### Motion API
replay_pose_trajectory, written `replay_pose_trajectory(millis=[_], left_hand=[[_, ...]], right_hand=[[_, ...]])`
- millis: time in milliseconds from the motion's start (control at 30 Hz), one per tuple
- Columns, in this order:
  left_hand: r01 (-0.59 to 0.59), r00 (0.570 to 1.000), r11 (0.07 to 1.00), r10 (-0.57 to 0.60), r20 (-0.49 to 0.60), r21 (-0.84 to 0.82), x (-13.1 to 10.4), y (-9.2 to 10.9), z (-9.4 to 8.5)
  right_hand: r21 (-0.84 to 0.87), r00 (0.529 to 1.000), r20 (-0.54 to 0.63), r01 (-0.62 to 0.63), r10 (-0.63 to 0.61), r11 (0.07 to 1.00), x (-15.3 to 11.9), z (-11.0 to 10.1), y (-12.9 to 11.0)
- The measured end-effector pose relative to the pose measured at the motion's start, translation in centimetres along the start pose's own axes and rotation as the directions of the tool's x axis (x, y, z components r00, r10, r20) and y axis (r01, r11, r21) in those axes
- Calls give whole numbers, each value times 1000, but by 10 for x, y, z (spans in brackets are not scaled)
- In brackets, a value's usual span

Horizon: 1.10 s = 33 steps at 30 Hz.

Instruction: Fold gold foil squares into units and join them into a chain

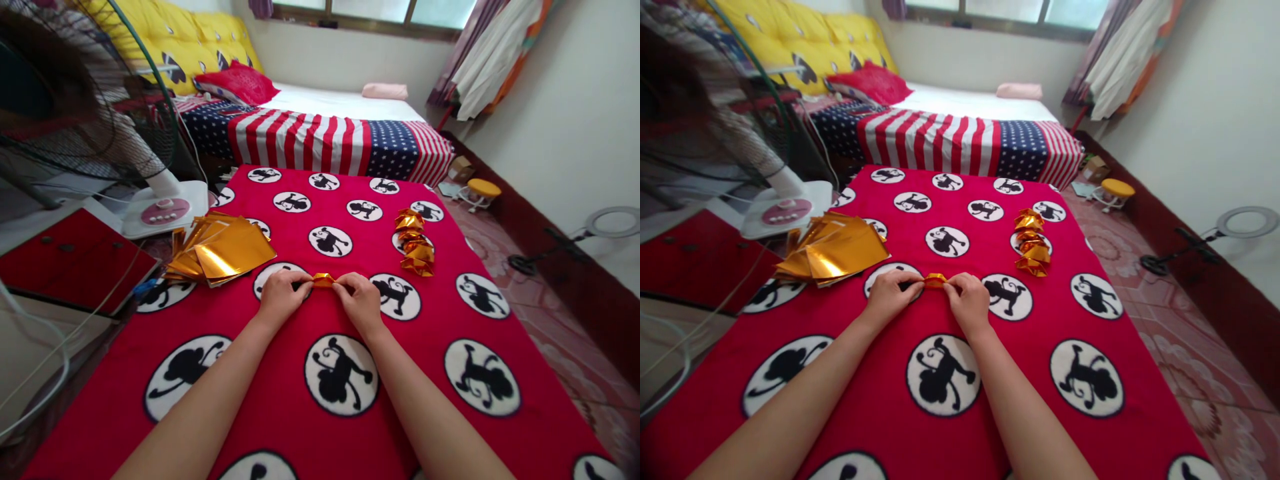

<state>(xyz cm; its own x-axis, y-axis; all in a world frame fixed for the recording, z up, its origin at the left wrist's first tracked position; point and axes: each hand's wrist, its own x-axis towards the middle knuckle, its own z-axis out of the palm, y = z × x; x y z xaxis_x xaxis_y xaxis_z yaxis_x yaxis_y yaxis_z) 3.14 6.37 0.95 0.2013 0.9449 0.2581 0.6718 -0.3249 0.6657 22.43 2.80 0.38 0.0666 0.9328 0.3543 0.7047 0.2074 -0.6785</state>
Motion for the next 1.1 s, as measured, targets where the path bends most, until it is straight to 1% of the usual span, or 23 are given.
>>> replay_pose_trajectory(millis=[100,167,533,667,833,1000,1100], left_hand=[[63,998,998,-63,2,-32,2,2,1],[76,997,996,-76,-2,-39,2,3,2],[62,996,998,-61,-58,11,1,6,7],[85,994,996,-82,-76,30,1,6,9],[118,991,993,-116,-74,22,0,8,9],[125,990,992,-124,-66,8,0,7,10],[124,991,992,-122,-60,32,1,7,10]], right_hand=[[-33,999,-22,-42,41,999,1,1,-1],[-50,997,-37,-64,62,997,2,2,-2],[-142,994,-52,-103,96,984,4,5,-4],[-164,992,-56,-118,110,979,5,6,-6],[-188,989,-61,-140,131,972,6,9,-8],[-185,988,-71,-147,136,972,5,9,-8],[-183,989,-72,-141,130,973,4,9,-8]])
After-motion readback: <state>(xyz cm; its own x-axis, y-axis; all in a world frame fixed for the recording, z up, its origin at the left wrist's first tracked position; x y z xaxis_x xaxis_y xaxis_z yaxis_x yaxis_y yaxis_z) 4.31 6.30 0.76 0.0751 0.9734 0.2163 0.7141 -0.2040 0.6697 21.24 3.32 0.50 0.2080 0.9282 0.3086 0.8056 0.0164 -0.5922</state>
